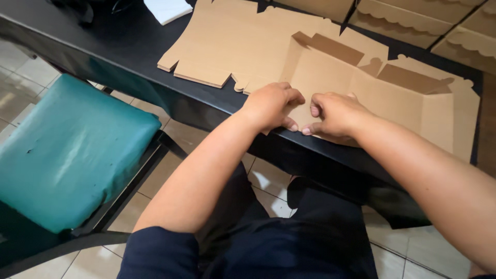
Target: The person assembles flat cardboard pieces into rectangular boxes by hand. They fold the sides, tuck in tabs, and secure the flaps to form the box structure. The person repeats this process for multiple units, stacking the finished boxes on a nearby surface.
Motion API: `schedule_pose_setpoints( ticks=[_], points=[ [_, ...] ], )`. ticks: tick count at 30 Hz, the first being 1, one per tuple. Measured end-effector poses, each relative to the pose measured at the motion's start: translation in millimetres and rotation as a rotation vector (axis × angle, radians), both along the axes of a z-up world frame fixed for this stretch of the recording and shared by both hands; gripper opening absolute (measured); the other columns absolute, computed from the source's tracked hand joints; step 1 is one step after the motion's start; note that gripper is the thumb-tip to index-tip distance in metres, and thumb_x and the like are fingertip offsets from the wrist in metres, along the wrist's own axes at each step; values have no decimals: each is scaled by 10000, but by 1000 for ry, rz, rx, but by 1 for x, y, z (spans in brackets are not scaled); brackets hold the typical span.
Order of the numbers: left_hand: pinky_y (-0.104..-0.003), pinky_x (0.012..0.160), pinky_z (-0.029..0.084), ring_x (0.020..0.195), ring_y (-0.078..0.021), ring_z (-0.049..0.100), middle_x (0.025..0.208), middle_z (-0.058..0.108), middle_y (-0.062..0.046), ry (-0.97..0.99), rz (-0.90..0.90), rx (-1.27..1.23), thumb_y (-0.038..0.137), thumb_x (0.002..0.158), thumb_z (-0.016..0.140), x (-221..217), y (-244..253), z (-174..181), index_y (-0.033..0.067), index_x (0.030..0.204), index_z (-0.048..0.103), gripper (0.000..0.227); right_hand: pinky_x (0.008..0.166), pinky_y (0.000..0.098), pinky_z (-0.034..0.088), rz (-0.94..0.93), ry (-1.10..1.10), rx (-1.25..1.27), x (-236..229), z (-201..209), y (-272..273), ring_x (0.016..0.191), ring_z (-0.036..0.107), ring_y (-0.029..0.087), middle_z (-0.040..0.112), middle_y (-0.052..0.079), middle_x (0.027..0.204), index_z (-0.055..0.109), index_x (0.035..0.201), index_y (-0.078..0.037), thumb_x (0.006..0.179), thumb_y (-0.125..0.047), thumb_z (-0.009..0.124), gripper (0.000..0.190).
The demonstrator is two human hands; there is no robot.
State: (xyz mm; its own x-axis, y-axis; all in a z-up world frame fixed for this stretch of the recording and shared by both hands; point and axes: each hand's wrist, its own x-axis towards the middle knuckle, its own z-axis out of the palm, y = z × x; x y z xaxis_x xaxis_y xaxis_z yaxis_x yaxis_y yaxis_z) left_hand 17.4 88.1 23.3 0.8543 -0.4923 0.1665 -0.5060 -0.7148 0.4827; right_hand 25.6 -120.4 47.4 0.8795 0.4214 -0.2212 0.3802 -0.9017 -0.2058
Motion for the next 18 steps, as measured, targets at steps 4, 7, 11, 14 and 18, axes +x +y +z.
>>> schedule_pose_setpoints(
  ticks=[4, 7, 11, 14, 18],
  points=[
    [-374, 916, 532, 1104, -227, 664, 1166, 669, 11, 109, 26, -25, 263, 633, 929, 6, 12, 1, 248, 1191, 696, 604, 923, 463, 392, 79, 48, -38, 3, 0, -12, 976, 664, 232, 696, 24, 913, 595, 1037, -173, 640, -415, 914, 564],
    [-382, 916, 520, 1111, -246, 644, 1188, 646, -6, 75, -17, -16, 241, 633, 935, 8, 18, -2, 246, 1202, 704, 614, 923, 461, 365, 150, 50, -53, 7, -4, -20, 1016, 638, 217, 676, 10, 964, 585, 1053, -189, 605, -371, 946, 604],
    [-372, 930, 524, 1115, -263, 641, 1185, 650, -23, 50, -90, -83, 201, 650, 916, 15, 25, -14, 203, 1172, 727, 555, 869, 395, 462, 201, 149, -22, 18, -2, -30, 976, 660, 218, 675, 18, 972, 577, 1062, -186, 568, -304, 983, 650],
    [-357, 1002, 535, 1154, -254, 671, 1201, 689, -32, 69, -173, -150, 146, 817, 811, 21, 40, -25, 186, 1185, 737, 377, 851, 356, 516, 110, 222, -40, 22, 1, -26, 942, 688, 226, 704, 38, 941, 584, 1062, -169, 547, -245, 981, 654],
    [-343, 1079, 536, 1282, -260, 677, 1348, 726, -43, 19, -263, -203, 135, 1004, 747, 8, 64, -28, 179, 1162, 760, 164, 901, 381, 524, 95, 151, -54, 8, 8, -19, 960, 699, 214, 713, 15, 924, 597, 1035, -171, 572, -256, 978, 605]
  ],
)
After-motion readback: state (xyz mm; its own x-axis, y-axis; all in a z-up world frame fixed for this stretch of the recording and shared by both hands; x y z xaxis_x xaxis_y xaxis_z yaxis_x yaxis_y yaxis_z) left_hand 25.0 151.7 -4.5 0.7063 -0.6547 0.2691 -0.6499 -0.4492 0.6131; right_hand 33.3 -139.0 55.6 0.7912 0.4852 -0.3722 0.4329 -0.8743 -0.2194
